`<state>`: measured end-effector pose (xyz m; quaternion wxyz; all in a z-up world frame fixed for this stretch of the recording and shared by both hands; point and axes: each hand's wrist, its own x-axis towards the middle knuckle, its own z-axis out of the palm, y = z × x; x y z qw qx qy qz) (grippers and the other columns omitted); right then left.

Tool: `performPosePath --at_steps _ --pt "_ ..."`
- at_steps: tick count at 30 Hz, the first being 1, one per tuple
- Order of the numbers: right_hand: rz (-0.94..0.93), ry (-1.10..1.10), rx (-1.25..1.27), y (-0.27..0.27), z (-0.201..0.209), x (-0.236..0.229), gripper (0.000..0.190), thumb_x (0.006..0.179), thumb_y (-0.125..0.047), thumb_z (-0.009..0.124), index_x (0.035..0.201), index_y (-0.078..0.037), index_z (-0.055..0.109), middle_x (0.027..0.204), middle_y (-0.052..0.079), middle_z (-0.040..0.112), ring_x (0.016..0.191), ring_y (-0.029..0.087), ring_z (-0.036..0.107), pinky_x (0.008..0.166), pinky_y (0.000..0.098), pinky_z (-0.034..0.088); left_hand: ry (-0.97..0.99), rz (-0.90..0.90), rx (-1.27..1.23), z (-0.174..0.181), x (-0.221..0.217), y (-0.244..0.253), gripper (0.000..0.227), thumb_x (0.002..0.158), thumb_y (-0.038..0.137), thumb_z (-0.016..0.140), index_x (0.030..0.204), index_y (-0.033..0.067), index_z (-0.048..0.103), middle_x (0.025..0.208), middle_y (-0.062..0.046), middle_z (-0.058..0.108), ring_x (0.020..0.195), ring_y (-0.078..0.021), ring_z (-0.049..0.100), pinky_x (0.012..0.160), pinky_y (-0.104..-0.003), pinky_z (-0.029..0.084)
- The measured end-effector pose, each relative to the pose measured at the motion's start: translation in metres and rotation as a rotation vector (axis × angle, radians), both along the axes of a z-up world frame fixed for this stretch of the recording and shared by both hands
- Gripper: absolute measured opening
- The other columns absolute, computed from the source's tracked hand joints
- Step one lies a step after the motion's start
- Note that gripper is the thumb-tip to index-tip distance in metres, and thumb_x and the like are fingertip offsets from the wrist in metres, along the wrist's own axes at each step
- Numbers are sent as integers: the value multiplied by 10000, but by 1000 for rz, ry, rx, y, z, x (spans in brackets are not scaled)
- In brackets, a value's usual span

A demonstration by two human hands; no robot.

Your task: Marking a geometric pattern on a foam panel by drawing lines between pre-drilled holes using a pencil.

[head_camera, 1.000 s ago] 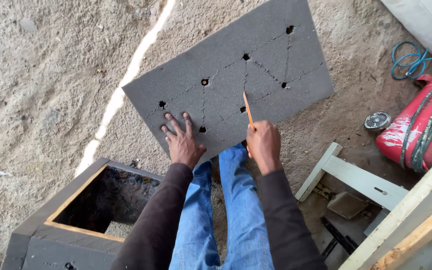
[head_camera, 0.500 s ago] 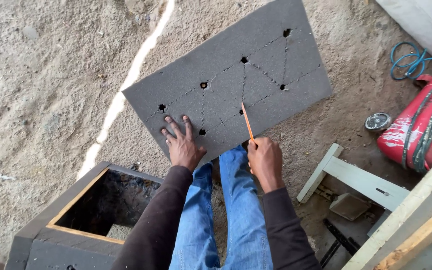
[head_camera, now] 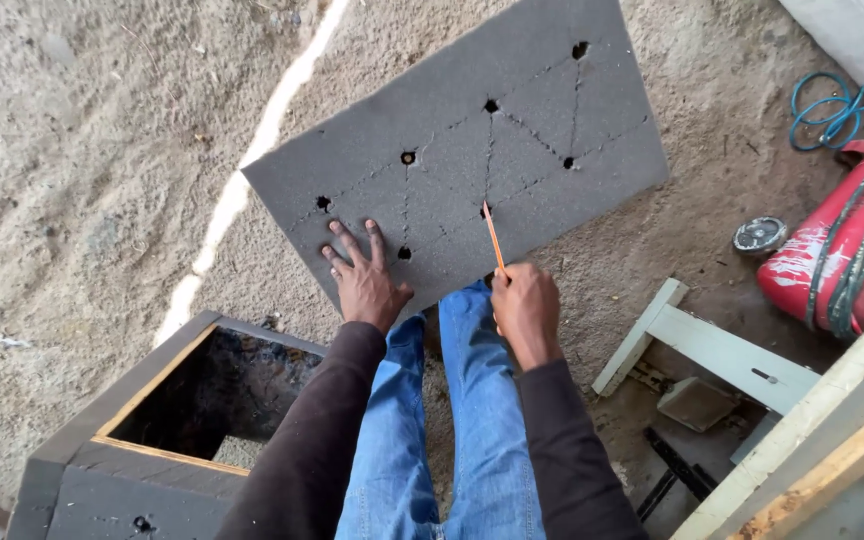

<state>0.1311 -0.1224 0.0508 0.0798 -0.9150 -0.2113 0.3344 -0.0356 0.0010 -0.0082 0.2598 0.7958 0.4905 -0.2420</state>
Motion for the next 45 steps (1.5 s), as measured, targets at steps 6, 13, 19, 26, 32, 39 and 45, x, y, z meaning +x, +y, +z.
performPosePath --at_steps 6,13,19,26,32,39,45 --pt "-7 20 10 -2 -7 5 371 902 -183 608 561 -47 659 374 109 562 421 330 646 521 399 562 0 -1 7 1 1 0 1185 709 417 773 1662 108 142 1630 -393 33 1400 -685 252 1106 -629 398" --pt "-16 60 1 10 0 1 345 885 -148 607 568 -35 681 381 112 569 352 289 614 472 364 552 -3 4 16 3 2 -2 1183 727 415 780 1667 106 131 1633 -386 23 1404 -684 243 1107 -630 405" --pt "-16 183 -63 -13 43 12 404 908 -243 606 546 -71 654 332 68 512 322 272 585 495 373 543 -8 14 -28 -1 0 1 1192 711 412 784 1661 107 132 1633 -386 14 1409 -680 236 1114 -631 395" --pt "378 -16 -76 -10 83 32 439 1038 -262 557 694 -25 694 545 222 644 526 427 669 540 492 532 -3 50 -1 -11 2 -5 1184 712 411 785 1660 105 145 1632 -395 20 1404 -690 229 1114 -635 381" --pt "789 -145 59 8 13 59 438 1082 -286 512 732 -71 665 496 122 615 421 279 642 440 382 504 -5 36 -10 -4 2 -3 1175 715 425 785 1657 112 156 1631 -388 31 1405 -683 244 1112 -637 395" --pt "939 -218 94 26 -7 77 418 1101 -239 487 757 -88 669 461 24 570 411 178 611 447 303 494 17 54 6 -5 5 -5 1177 708 420 778 1661 124 154 1639 -378 26 1416 -675 240 1129 -624 385" --pt "1007 -218 83 24 -10 87 393 1092 -250 505 789 -95 701 462 28 567 406 165 614 407 289 476 22 67 16 -10 8 -8 1165 709 425 776 1659 136 167 1646 -370 34 1426 -664 240 1137 -620 378"
